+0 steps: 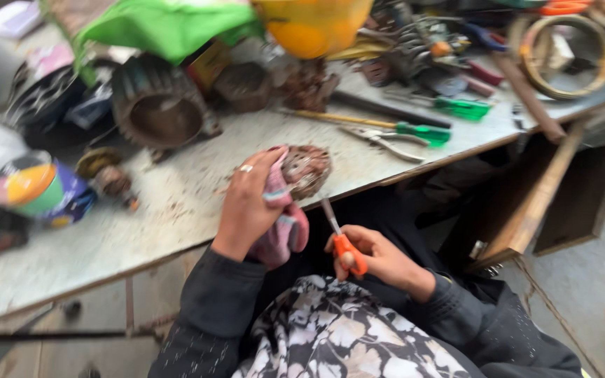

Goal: The person cleans a motor stator with a cloth, then uses pliers and scissors to trim copper windings. They rotate the stator to access different slots and continue trimming until the end of the clip.

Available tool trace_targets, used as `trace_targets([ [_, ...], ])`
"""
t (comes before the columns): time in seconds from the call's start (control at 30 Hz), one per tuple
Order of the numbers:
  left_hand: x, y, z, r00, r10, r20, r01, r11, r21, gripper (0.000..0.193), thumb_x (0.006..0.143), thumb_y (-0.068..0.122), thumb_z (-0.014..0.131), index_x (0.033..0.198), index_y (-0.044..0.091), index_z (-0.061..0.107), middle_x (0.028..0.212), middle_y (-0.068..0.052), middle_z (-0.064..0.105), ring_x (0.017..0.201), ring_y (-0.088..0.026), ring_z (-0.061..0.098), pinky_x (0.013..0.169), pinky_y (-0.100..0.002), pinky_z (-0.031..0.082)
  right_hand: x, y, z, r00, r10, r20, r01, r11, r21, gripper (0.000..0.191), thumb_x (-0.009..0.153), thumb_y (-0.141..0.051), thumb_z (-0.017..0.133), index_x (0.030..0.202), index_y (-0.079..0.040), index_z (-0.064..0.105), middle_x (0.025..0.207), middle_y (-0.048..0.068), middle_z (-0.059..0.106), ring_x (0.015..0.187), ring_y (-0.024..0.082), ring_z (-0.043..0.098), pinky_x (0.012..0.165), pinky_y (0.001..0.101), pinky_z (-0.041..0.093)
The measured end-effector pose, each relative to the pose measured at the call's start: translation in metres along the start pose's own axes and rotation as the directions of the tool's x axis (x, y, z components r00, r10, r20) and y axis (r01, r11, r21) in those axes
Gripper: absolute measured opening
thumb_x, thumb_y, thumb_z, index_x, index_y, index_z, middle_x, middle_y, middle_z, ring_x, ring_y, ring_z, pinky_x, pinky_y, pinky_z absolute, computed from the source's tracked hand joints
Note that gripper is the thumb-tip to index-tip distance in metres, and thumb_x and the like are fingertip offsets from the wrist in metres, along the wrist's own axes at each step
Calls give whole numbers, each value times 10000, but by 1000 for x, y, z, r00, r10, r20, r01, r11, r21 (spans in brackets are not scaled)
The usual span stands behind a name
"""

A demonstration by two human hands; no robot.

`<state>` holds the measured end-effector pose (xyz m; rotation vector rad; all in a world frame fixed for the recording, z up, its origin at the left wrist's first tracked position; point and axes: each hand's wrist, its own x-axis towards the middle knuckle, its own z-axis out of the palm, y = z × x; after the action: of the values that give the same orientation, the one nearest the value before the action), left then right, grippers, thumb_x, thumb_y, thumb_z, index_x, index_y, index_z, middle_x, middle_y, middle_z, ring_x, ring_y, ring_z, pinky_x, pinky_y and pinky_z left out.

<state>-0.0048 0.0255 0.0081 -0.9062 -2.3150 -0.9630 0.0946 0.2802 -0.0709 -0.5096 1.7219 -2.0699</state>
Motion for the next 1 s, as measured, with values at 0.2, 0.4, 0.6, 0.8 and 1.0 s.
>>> trace_targets([
  [0.2, 1, 4, -2, 1000, -3, -7, 3, 1000, -16, 775, 672, 53, 793, 1411, 107, 566, 1380, -133, 609, 1332, -356, 540, 1125, -443, 432, 0, -14, 4, 996, 86, 4, -86, 996, -16, 522, 877, -416, 733, 1192, -21, 600, 812, 92, 716, 639, 89, 555, 583, 235, 431],
  [0.4, 2, 7, -2, 1000, -28, -3, 27, 999, -32, 797, 648, 45, 821, 1401, 109, 567, 1368, -129, 613, 1330, -351, 543, 1116, -442, 441, -6, -24, 1, 993, 114, -10, -114, 990, -78, 516, 873, -457, 715, 1113, -8, 629, 760, 77, 696, 710, 110, 666, 624, 234, 451],
  [0.6, -1, 4, -2, 1000, -29, -12, 28, 999, -47, 796, 655, 40, 818, 1406, 115, 565, 1374, -138, 613, 1325, -355, 548, 1111, -435, 442, -5, -27, -3, 991, 131, 31, -130, 991, -38, 496, 862, -420, 749, 1074, 11, 624, 766, 74, 694, 711, 144, 710, 714, 273, 545],
  [0.8, 3, 3, -3, 1000, 0, -9, -1, 999, -35, 824, 624, 26, 798, 1411, 82, 560, 1365, -168, 609, 1307, -370, 550, 1104, -448, 424, -6, -27, -10, 980, 190, 67, -190, 982, 5, 449, 882, -343, 759, 1104, 32, 649, 785, 60, 688, 680, 134, 682, 661, 294, 565],
  [1.0, 4, 3, -2, 1000, -9, -5, 9, 999, -48, 781, 606, -4, 771, 1360, 63, 581, 1361, -167, 628, 1295, -372, 571, 1108, -450, 437, 16, -20, 2, 985, 104, 141, -110, 993, 35, 353, 1003, -307, 694, 1152, 3, 619, 808, 69, 701, 716, 104, 670, 599, 222, 454],
])
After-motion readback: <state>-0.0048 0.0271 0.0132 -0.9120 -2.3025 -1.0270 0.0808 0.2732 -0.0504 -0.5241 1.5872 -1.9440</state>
